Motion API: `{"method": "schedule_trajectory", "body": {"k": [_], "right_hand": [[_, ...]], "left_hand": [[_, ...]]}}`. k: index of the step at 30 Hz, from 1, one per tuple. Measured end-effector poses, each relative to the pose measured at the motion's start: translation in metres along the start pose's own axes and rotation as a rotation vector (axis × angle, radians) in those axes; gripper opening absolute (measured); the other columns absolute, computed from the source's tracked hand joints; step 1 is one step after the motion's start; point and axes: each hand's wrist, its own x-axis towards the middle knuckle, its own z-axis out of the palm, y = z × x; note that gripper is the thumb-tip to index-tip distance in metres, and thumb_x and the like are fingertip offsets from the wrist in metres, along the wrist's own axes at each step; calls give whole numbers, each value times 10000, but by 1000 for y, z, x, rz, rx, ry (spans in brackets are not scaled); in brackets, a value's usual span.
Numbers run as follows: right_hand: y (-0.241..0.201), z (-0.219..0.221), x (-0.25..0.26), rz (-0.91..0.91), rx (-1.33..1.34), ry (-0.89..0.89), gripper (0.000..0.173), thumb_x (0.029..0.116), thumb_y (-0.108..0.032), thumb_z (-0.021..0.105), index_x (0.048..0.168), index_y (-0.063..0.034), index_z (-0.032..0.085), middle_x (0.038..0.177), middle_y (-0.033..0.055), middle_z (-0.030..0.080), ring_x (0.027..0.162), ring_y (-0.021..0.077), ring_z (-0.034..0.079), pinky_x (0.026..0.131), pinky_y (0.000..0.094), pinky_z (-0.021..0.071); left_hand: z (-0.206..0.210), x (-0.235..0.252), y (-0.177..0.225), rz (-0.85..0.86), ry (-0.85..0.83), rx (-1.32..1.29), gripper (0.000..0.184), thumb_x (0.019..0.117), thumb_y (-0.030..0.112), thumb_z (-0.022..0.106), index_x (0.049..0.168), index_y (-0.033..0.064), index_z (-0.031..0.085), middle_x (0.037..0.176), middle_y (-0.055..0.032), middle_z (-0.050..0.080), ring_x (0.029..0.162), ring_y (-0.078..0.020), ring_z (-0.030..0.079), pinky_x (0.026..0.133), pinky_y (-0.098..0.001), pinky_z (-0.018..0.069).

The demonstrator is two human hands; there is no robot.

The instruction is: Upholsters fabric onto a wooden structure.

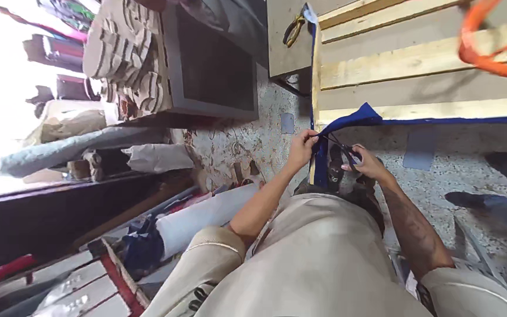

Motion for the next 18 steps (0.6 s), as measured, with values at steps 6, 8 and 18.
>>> {"method": "schedule_trajectory", "body": {"k": [6, 8, 18], "right_hand": [[-6, -4, 7, 67, -28, -53, 725, 683, -534, 884, 1139, -37, 619, 1239, 101, 603, 1106, 145, 586, 932, 335, 515], [-7, -5, 8, 47, -11, -46, 790, 658, -590, 873, 1160, -38, 615, 1252, 92, 604, 1111, 122, 581, 917, 312, 512], [-5, 1, 4, 13, 68, -44, 781, 664, -559, 888, 1172, -42, 597, 1300, 65, 568, 1159, 97, 552, 914, 259, 502]], "left_hand": [[10, -12, -11, 7, 103, -121, 185, 1004, 111, 611, 1120, 4, 709, 1014, -101, 738, 933, -138, 711, 897, -336, 593], [10, -12, -13, 2, 132, -166, 170, 997, 113, 630, 1102, 6, 709, 972, -89, 738, 880, -123, 708, 855, -320, 597], [-5, -3, -7, -22, 142, -209, 150, 1002, 83, 638, 1127, 41, 711, 1068, -80, 723, 971, -140, 707, 897, -340, 602]]}}
